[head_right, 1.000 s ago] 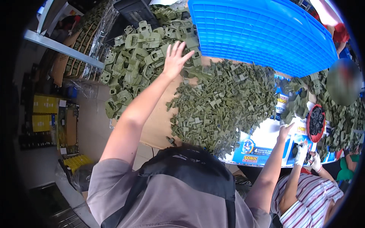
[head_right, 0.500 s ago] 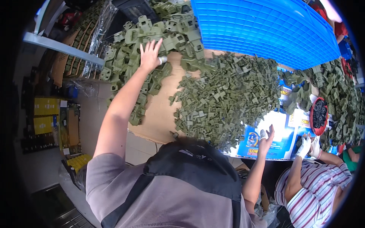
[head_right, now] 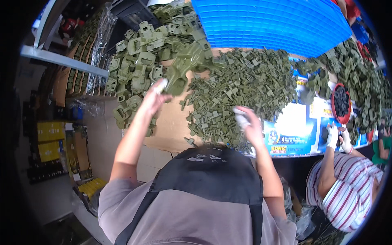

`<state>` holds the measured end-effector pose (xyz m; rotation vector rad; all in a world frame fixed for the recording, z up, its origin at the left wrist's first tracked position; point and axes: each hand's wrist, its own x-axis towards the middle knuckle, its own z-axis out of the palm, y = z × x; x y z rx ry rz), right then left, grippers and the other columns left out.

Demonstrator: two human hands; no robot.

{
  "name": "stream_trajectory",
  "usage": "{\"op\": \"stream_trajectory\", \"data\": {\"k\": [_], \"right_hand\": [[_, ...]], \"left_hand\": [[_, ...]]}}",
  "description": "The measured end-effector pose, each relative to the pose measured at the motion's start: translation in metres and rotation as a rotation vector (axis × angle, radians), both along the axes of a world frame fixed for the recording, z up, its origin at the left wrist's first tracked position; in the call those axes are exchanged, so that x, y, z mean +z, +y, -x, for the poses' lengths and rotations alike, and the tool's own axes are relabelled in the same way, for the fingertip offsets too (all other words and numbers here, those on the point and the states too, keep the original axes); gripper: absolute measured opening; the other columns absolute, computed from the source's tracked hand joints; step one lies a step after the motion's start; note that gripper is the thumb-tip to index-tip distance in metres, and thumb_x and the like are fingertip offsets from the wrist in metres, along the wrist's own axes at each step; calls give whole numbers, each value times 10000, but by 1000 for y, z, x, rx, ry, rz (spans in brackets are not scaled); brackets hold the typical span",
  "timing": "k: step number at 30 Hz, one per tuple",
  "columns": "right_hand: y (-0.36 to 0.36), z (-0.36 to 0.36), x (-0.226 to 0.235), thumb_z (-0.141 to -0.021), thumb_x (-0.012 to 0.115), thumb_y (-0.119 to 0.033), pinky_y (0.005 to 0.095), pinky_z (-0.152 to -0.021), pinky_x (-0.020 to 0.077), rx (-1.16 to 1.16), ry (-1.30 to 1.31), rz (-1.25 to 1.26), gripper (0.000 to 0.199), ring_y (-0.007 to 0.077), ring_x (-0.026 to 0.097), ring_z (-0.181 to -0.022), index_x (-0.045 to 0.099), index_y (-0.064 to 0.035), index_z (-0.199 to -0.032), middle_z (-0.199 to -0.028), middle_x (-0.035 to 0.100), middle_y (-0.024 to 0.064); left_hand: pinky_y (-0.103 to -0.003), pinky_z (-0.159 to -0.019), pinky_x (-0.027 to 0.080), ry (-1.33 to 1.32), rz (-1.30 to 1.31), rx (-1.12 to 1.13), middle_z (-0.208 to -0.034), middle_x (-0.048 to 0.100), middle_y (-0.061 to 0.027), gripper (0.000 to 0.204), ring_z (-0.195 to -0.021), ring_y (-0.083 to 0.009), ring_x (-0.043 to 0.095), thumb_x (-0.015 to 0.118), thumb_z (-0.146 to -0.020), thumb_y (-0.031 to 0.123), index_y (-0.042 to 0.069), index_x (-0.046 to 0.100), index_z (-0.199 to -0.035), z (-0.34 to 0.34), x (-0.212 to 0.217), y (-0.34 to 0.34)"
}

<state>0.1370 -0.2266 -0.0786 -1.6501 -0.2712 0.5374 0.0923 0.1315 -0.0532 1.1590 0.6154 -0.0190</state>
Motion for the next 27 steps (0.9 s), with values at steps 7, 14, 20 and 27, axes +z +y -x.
{"op": "stream_trajectory", "data": {"k": [7,14,20,27], "right_hand": [[34,6,64,-712,728,-128,464,-1040,255,-102,-772,196,946,339,222,-1325,115,-135,-1432,-1450,187,179],[29,59,12,-755,625,-28,329,-1038,257,-1,414,-352,927,258,218,-1331,-1,-87,-1436,-1458,163,191],[44,69,1,-743,498,63,316,-1078,205,202,-131,30,828,268,217,-1345,65,-68,-1436,-1465,164,194],[39,62,1,-702,474,31,339,-1101,159,302,-165,102,860,327,187,-1348,37,-74,-1436,-1450,170,232]], "left_hand": [[-381,-840,477,-137,747,-135,-1214,529,-91,372,-1077,-206,521,449,-926,296,90,457,-1235,83,-45,-99],[-415,-973,385,-162,296,-305,-1356,372,-85,536,-1201,-214,422,478,-897,379,108,347,-1341,105,-55,-166],[-364,-1012,337,-335,-365,-363,-1458,93,-183,1027,-1303,-263,279,661,-765,37,125,-124,-1421,101,-29,-162],[-340,-925,425,-239,-398,-202,-1407,161,-162,915,-1183,-253,407,565,-807,9,185,-79,-1433,114,-40,-147]]}}
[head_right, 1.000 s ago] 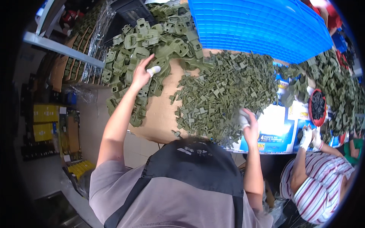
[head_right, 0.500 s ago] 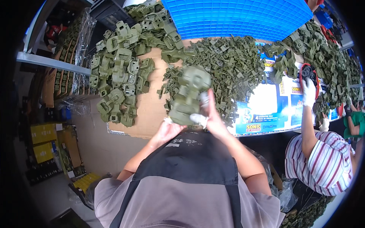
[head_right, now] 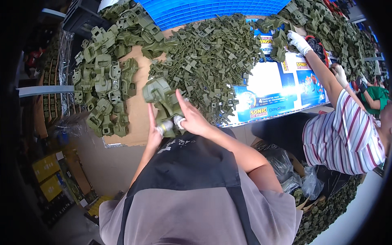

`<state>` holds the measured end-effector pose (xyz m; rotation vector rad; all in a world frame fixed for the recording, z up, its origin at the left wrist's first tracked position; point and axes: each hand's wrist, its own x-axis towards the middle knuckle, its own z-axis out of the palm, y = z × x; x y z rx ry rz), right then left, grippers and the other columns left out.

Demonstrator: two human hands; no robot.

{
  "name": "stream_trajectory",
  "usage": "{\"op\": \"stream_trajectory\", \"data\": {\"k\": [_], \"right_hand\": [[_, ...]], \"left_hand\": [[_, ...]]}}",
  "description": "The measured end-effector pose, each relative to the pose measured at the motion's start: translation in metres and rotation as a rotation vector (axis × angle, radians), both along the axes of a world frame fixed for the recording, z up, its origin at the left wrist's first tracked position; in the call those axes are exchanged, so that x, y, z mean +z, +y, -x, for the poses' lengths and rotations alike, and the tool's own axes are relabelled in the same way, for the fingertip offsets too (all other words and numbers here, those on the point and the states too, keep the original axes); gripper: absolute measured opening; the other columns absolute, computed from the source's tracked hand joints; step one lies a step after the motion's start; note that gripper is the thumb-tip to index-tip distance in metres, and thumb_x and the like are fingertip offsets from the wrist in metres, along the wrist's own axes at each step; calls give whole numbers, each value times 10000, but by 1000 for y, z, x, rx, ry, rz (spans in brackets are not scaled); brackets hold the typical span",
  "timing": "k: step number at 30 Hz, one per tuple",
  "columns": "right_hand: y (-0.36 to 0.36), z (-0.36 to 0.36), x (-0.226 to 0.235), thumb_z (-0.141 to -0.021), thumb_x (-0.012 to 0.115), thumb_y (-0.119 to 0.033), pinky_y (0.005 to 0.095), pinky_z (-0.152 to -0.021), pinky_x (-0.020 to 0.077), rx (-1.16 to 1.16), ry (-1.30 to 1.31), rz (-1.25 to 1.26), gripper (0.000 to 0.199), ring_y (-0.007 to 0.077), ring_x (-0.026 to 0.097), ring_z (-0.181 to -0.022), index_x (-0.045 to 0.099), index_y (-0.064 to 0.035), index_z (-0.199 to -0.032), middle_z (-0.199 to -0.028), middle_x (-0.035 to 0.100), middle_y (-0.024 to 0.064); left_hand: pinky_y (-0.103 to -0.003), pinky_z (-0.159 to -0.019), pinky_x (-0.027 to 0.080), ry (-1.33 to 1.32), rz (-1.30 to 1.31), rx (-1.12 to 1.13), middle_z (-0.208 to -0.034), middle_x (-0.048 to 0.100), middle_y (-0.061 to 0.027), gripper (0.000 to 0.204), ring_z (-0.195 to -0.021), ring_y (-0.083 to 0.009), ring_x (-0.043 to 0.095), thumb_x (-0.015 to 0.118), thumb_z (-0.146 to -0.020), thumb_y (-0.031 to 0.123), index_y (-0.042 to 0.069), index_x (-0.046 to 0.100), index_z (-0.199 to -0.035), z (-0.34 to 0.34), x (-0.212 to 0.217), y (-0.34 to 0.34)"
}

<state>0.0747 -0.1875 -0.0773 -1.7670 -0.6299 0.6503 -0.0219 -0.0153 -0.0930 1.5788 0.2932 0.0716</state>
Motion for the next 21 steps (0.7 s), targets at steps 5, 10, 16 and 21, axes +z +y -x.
{"op": "stream_trajectory", "data": {"k": [5,10,16,21], "right_hand": [[-5,-14,-23,-698,606,-58,392,-1069,249,-45,-86,222,902,410,302,-1272,87,-118,-1433,-1371,313,256],[-34,-78,-51,-679,663,-98,400,-980,343,-332,-735,311,509,355,411,-1166,521,-93,-1168,-1241,451,178],[-43,-134,-94,-704,532,-80,403,-790,379,-247,-1124,579,231,298,472,-942,552,-117,-932,-963,499,116],[-47,-123,-69,-674,624,-49,406,-772,407,-288,-971,461,265,301,525,-859,536,-80,-922,-905,550,121]], "left_hand": [[-351,-803,494,135,307,254,-1226,481,-197,745,-945,-248,588,503,-874,122,258,39,-1441,23,3,44],[-416,-902,452,151,798,169,-1231,487,-191,857,-1031,-312,553,562,-799,536,145,124,-1424,21,6,53],[-406,-812,505,148,704,26,-1045,595,-187,696,-914,-282,615,452,-855,562,33,368,-1300,-11,-1,28],[-397,-802,517,83,791,-69,-1163,525,-127,671,-888,-277,622,566,-855,376,78,249,-1366,-31,29,32]]}}
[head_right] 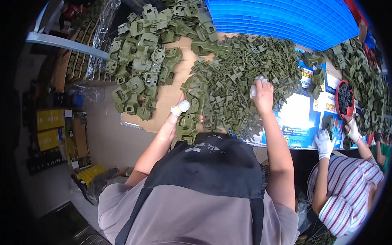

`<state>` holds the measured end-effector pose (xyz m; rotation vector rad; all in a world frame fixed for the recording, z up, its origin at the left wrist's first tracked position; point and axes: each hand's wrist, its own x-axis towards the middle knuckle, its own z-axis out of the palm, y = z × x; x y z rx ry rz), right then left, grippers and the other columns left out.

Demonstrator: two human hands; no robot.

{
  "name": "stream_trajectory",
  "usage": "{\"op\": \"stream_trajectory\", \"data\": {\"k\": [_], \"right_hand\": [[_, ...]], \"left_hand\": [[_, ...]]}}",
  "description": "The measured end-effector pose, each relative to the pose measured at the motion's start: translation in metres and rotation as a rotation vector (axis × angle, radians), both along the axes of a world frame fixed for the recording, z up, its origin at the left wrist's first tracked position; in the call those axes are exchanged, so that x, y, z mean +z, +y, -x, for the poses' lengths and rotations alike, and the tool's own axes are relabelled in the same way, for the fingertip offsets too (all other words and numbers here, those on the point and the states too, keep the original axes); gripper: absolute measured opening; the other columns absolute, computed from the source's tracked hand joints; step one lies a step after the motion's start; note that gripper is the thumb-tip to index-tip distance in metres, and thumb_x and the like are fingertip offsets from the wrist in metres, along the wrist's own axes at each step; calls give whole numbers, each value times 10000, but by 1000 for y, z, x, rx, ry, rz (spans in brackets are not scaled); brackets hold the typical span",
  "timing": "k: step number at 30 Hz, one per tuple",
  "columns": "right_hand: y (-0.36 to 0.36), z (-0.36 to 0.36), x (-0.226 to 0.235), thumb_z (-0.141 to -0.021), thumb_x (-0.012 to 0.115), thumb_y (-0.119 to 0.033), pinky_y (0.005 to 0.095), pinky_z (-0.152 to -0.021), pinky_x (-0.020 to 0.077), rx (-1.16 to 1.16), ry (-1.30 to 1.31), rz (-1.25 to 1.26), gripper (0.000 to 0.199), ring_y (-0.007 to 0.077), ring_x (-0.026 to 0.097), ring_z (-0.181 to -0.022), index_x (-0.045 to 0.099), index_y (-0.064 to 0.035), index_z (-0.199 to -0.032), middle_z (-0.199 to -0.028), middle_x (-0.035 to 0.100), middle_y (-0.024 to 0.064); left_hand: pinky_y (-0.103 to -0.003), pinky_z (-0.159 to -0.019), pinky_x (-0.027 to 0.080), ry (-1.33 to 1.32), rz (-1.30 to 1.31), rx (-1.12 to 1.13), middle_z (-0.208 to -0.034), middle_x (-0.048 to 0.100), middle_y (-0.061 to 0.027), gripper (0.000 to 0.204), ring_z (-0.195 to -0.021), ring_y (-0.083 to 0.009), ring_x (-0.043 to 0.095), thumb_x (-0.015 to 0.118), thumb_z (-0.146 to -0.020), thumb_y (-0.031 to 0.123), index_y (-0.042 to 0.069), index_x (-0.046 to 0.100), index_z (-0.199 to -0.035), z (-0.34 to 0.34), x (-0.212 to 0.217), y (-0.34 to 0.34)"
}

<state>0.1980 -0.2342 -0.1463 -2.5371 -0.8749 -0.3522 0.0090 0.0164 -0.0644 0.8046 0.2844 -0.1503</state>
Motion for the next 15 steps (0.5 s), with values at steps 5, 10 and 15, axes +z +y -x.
{"op": "stream_trajectory", "data": {"k": [5,10,15], "right_hand": [[13,65,91,-712,670,-50,372,-730,488,256,340,-311,300,307,603,-841,579,-96,-994,-933,610,113],[23,77,112,-711,665,-67,377,-728,491,302,355,-289,284,315,593,-814,626,-104,-990,-871,590,129],[25,75,120,-701,626,-33,406,-721,490,381,474,-153,314,331,594,-811,600,-89,-1009,-855,591,140]], "left_hand": [[-344,-810,505,41,-93,-88,-1184,514,-106,713,-907,-246,614,618,-809,312,84,255,-1378,0,-25,3],[-330,-833,487,26,-286,-288,-1162,529,-83,786,-958,-201,591,667,-763,307,104,245,-1395,-24,1,-10],[-290,-801,496,25,-254,-488,-1212,500,-84,739,-1015,-152,557,667,-772,217,75,271,-1380,-31,22,-5]]}}
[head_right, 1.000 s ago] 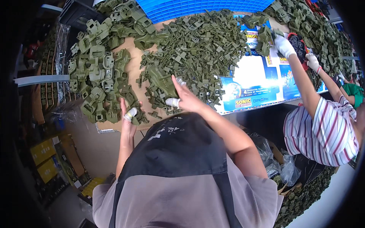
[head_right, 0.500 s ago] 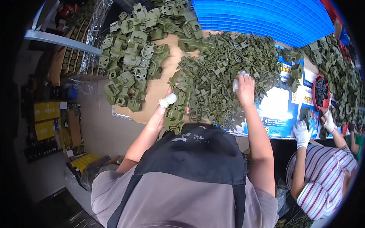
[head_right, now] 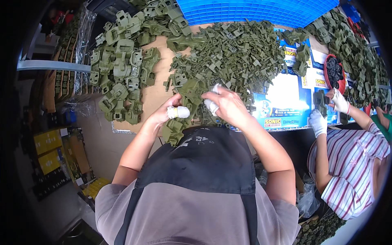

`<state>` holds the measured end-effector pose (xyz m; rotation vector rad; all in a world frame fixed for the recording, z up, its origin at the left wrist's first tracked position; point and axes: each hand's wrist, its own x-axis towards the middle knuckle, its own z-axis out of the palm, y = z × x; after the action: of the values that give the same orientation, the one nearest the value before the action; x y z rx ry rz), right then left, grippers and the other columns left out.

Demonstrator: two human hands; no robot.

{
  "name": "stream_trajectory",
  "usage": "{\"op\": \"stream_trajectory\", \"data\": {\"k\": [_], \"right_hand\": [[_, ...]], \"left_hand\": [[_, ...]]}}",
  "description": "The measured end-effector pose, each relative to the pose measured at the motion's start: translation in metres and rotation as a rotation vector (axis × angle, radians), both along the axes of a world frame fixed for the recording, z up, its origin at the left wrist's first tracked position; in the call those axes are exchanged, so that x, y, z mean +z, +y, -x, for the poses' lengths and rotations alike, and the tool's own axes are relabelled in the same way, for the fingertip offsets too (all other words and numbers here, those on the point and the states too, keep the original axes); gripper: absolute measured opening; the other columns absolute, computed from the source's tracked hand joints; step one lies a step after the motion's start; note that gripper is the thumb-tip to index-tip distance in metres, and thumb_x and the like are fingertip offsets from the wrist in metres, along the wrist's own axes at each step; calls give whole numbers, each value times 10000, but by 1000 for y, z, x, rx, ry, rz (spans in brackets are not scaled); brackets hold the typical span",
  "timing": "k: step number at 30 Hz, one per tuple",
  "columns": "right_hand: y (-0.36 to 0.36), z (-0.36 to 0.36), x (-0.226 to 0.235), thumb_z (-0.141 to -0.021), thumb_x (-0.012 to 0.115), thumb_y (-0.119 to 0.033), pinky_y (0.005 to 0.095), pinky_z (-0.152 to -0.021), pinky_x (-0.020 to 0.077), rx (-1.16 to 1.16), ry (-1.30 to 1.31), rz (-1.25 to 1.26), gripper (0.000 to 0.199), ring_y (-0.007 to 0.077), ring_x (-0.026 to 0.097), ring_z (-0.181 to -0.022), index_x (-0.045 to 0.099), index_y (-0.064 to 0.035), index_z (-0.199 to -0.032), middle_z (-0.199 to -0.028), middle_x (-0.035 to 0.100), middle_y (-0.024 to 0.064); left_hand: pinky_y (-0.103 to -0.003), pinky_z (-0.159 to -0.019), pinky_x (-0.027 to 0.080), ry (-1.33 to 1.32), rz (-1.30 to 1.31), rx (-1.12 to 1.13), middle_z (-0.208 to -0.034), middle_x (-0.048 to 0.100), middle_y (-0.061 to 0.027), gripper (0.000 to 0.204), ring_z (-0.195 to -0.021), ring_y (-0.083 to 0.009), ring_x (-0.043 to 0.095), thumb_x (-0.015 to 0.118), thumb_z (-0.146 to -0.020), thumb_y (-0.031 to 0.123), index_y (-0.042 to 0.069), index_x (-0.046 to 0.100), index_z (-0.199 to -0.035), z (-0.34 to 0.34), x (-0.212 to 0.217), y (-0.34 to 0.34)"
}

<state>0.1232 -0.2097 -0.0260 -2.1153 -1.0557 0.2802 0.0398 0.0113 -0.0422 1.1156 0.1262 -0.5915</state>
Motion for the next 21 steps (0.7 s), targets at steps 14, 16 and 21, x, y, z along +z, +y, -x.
{"op": "stream_trajectory", "data": {"k": [14,16,21], "right_hand": [[-2,5,-18,-656,516,73,372,-742,490,100,239,-234,329,328,615,-874,579,-17,-966,-919,630,150],[0,7,-17,-653,523,57,367,-737,497,55,184,-220,320,326,622,-849,576,-22,-959,-904,633,146],[-8,9,-23,-666,520,62,393,-709,490,41,281,-238,333,350,609,-834,565,-54,-974,-900,629,153]], "left_hand": [[-288,-731,520,-56,-192,55,-1132,526,-111,674,-924,-176,598,699,-712,-24,49,360,-1290,24,3,-14],[-296,-745,522,-137,-275,-19,-1132,524,-110,697,-934,-177,596,704,-708,-28,46,344,-1299,19,16,-15],[-261,-740,522,-188,-304,-75,-1106,535,-88,691,-937,-170,593,682,-742,-17,65,310,-1319,15,4,-16]]}}
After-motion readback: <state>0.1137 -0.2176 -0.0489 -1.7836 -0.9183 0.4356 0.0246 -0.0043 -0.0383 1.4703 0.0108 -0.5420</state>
